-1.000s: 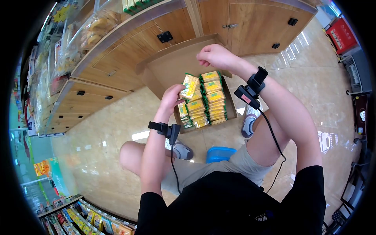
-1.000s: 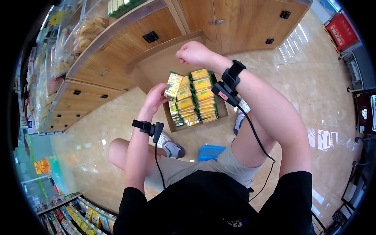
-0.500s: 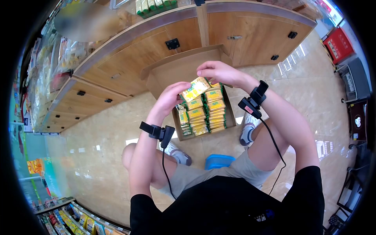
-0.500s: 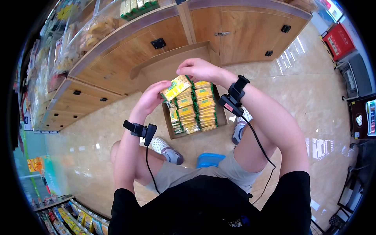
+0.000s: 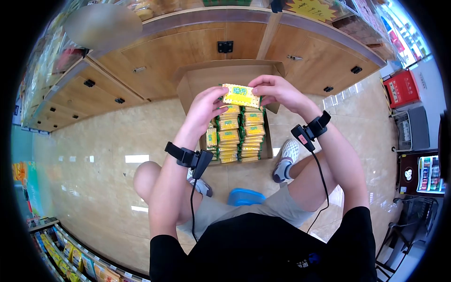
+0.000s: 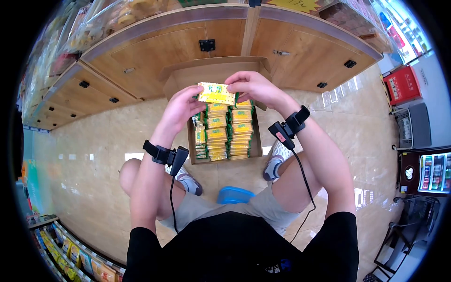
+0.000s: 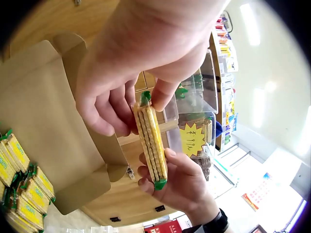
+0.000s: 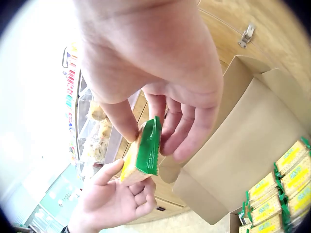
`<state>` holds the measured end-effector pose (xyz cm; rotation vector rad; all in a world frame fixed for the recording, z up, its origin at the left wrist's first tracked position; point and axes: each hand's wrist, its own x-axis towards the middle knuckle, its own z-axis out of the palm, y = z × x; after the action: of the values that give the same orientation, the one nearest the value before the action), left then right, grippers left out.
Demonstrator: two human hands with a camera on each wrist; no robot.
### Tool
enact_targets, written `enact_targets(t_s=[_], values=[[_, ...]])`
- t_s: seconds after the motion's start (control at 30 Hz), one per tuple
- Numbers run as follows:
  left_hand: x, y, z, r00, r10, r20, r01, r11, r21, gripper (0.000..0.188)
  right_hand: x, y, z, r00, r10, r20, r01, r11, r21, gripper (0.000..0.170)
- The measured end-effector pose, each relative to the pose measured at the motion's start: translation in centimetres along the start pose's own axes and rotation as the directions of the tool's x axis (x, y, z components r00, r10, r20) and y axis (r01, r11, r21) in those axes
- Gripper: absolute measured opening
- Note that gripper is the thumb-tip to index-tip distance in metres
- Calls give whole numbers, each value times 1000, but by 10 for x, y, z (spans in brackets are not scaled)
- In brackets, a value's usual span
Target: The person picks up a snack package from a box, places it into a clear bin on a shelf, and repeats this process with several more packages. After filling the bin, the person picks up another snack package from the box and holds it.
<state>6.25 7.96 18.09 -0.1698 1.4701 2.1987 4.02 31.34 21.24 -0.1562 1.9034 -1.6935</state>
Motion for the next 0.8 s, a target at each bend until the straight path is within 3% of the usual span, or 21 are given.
enact_targets(t_s=[0.53, 0.7, 0.8], values=[[-5, 15, -1, 999, 36, -29, -37, 999, -40, 31, -16, -19, 19, 998, -60, 10, 59, 995, 80, 34], [-8, 22, -5, 997, 72, -6, -72, 996, -56, 34, -19, -25, 19, 994, -86, -61, 91, 991, 93, 32], [-10, 25, -6, 995, 81, -67, -86, 994, -73, 39, -21, -26, 16, 990, -101, -97, 115, 981, 156, 31]])
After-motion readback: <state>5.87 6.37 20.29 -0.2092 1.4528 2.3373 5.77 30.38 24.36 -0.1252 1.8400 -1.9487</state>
